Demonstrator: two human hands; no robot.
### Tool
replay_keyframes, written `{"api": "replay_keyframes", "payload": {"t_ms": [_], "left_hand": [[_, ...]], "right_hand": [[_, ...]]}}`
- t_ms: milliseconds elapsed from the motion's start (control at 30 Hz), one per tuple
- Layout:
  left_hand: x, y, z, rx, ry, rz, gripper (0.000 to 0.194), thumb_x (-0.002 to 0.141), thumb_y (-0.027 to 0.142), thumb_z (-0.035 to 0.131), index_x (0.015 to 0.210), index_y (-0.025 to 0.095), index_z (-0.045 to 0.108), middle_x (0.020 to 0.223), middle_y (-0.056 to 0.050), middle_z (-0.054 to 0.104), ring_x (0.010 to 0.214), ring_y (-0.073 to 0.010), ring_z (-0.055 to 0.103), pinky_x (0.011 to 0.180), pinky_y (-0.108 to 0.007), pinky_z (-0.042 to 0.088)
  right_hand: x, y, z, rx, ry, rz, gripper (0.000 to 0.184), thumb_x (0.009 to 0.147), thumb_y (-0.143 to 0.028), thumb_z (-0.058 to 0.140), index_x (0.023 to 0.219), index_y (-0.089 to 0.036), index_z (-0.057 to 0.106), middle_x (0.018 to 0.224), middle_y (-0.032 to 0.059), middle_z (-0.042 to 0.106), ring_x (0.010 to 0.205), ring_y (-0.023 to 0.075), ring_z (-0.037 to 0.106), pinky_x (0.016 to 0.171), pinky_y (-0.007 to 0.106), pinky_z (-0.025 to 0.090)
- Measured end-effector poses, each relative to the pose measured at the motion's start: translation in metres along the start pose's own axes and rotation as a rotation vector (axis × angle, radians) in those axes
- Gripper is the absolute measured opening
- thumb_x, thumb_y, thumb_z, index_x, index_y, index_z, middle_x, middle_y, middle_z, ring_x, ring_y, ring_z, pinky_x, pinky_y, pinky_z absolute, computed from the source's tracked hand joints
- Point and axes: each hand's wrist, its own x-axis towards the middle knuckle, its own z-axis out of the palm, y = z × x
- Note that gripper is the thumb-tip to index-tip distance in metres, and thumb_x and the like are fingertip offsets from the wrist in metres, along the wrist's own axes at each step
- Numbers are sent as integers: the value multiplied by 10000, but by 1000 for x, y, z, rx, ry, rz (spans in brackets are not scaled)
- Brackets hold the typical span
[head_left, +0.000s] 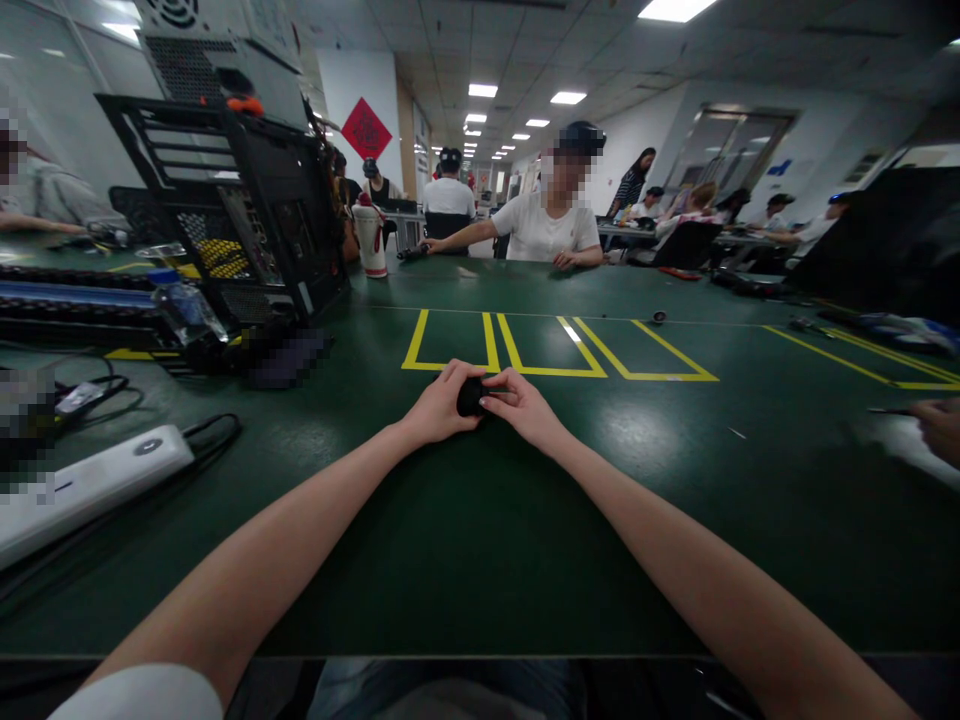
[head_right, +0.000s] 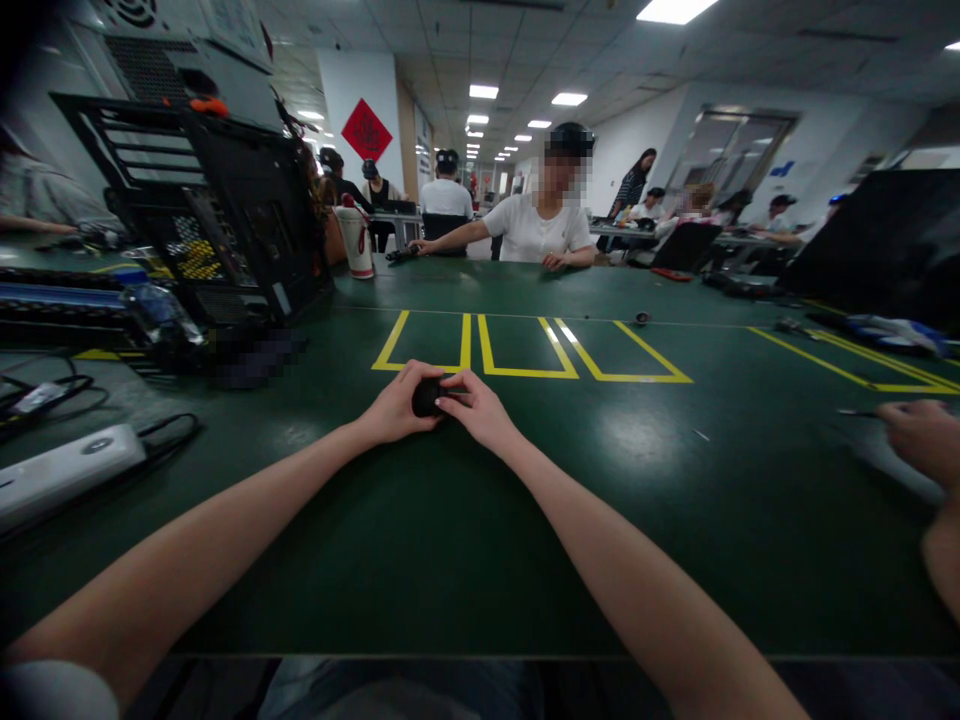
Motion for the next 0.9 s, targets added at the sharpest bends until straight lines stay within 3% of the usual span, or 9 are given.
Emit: {"api": "replay_keyframes", "payload": {"t_ms": [200, 400, 567, 767, 900], "left_hand": [[-1, 0, -1, -1, -14, -11, 570, 605, 182, 636, 1105, 241, 369, 1081, -34, 407, 978, -207, 475, 803, -377, 446], [-1, -1, 0, 2, 8, 22, 569, 599, 157, 632, 1099, 234, 372, 1068, -27, 412, 988, -195, 465, 829, -355, 433], [0, -3, 3, 6, 17, -4, 583, 579, 167, 648, 1091, 238, 377, 1063, -28, 415, 993, -209, 467, 823, -373, 433], [0, -2, 1, 0, -1, 3, 583, 589, 165, 647, 1099, 240, 374, 1064, -29, 416, 982, -203, 468, 817, -369, 438], [0, -2, 0, 0, -5, 0, 567, 594, 166, 643, 1092, 238, 382, 1058, -29, 418, 977, -205, 469, 805, -368, 443]], "right_hand": [[3, 2, -3, -41, -12, 19, 332, 712, -241, 578, 1030, -225, 482, 1062, 42, 517, 993, 178, 528, 892, 409, 414], [0, 1, -2, 38, -35, -28, 302, 665, -201, 627, 930, -215, 483, 1020, 10, 519, 981, 155, 539, 918, 369, 408], [1, 1, 1, 64, -3, 1, 213, 702, -246, 588, 882, -213, 478, 965, 7, 538, 918, 150, 569, 873, 372, 438], [3, 3, -2, -22, -19, 20, 323, 722, -246, 566, 1034, -223, 486, 1067, 40, 525, 973, 172, 542, 882, 389, 428], [1, 3, -2, -3, -28, -8, 299, 689, -218, 601, 967, -221, 491, 1033, 23, 529, 970, 160, 541, 896, 371, 423]]}}
